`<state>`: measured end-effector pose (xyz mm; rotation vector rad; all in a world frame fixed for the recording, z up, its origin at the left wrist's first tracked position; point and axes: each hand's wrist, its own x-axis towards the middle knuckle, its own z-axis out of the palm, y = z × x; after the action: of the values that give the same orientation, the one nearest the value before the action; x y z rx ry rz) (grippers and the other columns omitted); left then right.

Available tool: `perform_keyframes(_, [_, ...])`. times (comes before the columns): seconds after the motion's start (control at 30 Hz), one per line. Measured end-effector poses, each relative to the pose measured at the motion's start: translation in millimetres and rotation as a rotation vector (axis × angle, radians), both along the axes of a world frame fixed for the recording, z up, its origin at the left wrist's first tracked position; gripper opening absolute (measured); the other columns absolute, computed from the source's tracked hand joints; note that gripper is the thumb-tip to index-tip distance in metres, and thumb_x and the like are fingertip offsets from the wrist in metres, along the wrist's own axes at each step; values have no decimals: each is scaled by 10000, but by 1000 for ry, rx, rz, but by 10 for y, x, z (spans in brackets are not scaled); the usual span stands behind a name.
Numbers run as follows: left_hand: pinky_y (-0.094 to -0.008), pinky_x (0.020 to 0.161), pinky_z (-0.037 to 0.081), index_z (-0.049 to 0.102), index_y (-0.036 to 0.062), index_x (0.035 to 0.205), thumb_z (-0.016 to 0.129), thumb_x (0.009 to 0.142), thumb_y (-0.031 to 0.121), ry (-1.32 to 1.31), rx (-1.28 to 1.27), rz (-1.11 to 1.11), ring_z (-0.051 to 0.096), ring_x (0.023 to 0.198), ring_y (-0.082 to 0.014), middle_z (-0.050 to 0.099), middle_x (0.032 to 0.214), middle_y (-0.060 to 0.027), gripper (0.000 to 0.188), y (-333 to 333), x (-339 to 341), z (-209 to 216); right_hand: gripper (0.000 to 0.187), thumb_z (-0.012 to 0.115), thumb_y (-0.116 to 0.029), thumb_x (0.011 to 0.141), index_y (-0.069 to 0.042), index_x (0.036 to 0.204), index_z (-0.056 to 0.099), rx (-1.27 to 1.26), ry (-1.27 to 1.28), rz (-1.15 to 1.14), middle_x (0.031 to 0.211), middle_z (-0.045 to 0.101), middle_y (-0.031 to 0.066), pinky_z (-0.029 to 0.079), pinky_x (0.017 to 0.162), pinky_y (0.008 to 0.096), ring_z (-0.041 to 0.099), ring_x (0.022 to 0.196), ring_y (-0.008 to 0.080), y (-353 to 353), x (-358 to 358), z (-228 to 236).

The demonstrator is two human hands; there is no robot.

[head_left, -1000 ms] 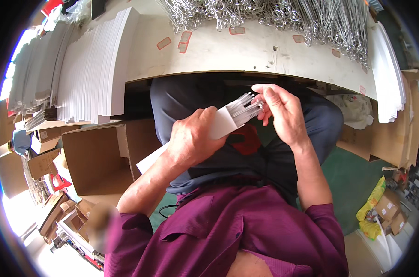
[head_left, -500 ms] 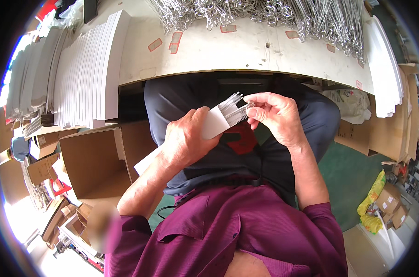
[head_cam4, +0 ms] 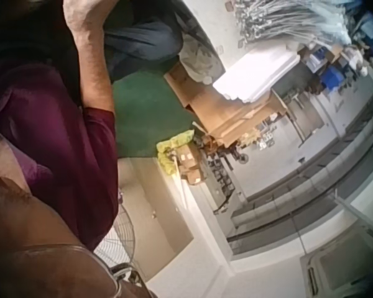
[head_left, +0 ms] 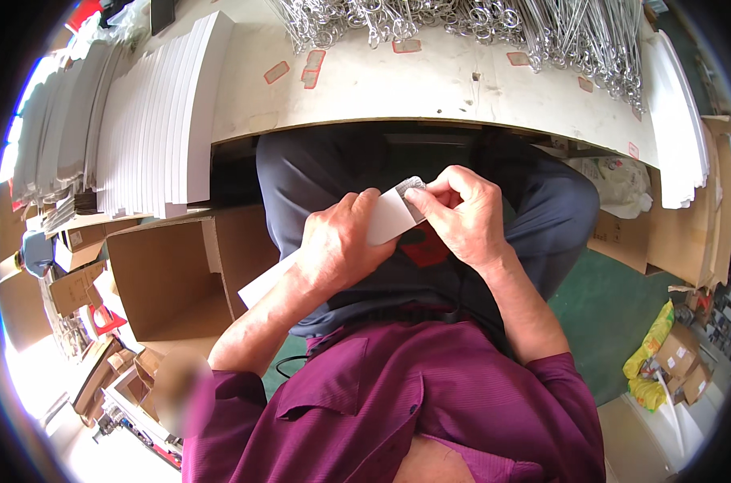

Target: The recorder is folding small white cardboard boxes and packing bundles of cleaning brushes into them.

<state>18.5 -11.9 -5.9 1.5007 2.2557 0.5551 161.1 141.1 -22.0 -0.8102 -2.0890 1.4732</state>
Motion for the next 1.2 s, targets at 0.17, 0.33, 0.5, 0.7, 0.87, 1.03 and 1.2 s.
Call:
perform_keyframes(0.17, [-462, 780, 611, 626, 30, 1194, 856, 751, 263, -5, -30, 6, 742, 906, -349, 727, 1013, -160, 551, -3, 10, -22, 241, 843, -110, 836, -40, 753, 628, 206, -47, 25, 712, 628, 92, 480, 525, 371, 638, 581, 242, -55, -7, 3])
perform_keyframes(0.33, [-459, 795, 609, 627, 28, 1199, 858, 762, 282, -13, -51, 24, 741, 925, -348, 730, 1030, -162, 555, 8, -3, -18, 71, 771, -38, 900, 5, 874, 722, 243, 45, 133, 697, 587, 84, 435, 513, 319, 567, 564, 174, -90, 26, -53])
perform_keyframes(0.5, [-450, 826, 610, 611, 35, 1261, 864, 767, 268, -31, -18, 29, 740, 972, -353, 733, 1074, -173, 602, -14, -12, -29, 95, 744, -92, 902, -58, 987, 766, 209, -27, 224, 771, 604, 98, 504, 595, 394, 624, 666, 284, -76, 131, 46])
perform_keyframes(0.7, [-460, 734, 624, 544, 79, 1337, 829, 770, 210, -99, 54, -70, 739, 847, -372, 707, 962, -184, 648, -30, -44, -22, 235, 745, -14, 895, -61, 1125, 766, 201, -86, 445, 839, 590, 67, 504, 650, 370, 615, 718, 241, -250, 151, -36])
perform_keyframes(0.87, [-444, 831, 605, 501, 68, 1350, 834, 758, 171, -276, 11, 111, 732, 969, -397, 716, 1050, -216, 688, 3, -25, 57, 232, 730, -11, 909, -63, 1133, 757, 3, -33, 295, 890, 648, 98, 532, 671, 362, 669, 763, 257, -136, 156, 36])
perform_keyframes(1.03, [-438, 815, 599, 477, 39, 1334, 852, 755, 188, -372, -56, 108, 734, 942, -396, 712, 1008, -224, 706, 37, -3, 96, 232, 706, 14, 925, -19, 1152, 738, -7, 119, 298, 966, 717, 128, 561, 713, 331, 718, 827, 256, -205, 166, -57])
perform_keyframes(1.2, [-450, 827, 596, 480, 41, 1333, 858, 746, 185, -386, -60, 109, 734, 963, -392, 716, 1017, -224, 712, 34, 4, 125, 278, 660, 23, 939, -8, 1210, 715, -174, 38, 355, 988, 728, 142, 565, 739, 328, 720, 834, 251, -229, 152, 87])
